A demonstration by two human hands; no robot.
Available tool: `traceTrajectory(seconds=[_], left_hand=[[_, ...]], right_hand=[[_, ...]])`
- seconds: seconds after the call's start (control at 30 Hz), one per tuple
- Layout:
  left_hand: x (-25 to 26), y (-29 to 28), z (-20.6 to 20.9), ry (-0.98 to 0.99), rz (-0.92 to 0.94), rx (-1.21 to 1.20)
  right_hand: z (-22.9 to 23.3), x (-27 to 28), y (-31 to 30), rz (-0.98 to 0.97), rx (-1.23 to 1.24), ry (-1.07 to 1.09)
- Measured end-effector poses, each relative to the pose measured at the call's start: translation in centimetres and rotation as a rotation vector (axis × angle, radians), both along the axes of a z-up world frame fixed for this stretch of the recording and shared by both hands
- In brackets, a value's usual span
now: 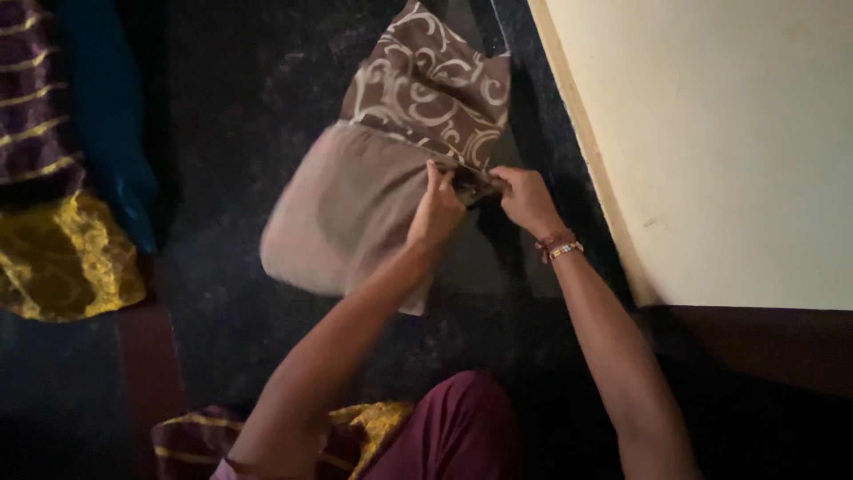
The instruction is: The person wraps a beige cushion with a brown patterned cloth, folding and tucking the edges around the cushion. They then secure the wrapped cushion with a rubber band and place a maroon and gold striped cloth on top.
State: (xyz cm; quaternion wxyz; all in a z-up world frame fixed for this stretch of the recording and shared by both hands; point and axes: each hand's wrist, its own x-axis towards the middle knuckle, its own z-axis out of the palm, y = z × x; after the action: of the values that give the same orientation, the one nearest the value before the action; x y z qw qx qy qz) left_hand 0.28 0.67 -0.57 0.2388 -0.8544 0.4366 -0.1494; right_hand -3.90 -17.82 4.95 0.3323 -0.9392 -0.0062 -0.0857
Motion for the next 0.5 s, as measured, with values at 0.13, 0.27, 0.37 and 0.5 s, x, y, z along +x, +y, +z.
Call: traceTrajectory(seconds=[0.13,0.27,0.37,0.5], left_hand=[[1.6,2.1,-1.2,0.008,-0.071,-0.042],[-0.6,4.0,0.8,-0.036,0.0,-0.078],[-3.7,6.1,2.4,-0.106,-0.041,-0.212],[-3.9,8.2,0.8,0.036,-0.271,-0.431]], right_hand=[[-1.6,-0.7,1.4,-0.025,0.119,0.048],[-3.2,-1.0,3.5,0.066,0.292,-0.032],[-2.6,-1.0,4.3,0.069,0.238,-0.118],[-1.9,-2.3,6.0,-0.179,0.191,0.031]])
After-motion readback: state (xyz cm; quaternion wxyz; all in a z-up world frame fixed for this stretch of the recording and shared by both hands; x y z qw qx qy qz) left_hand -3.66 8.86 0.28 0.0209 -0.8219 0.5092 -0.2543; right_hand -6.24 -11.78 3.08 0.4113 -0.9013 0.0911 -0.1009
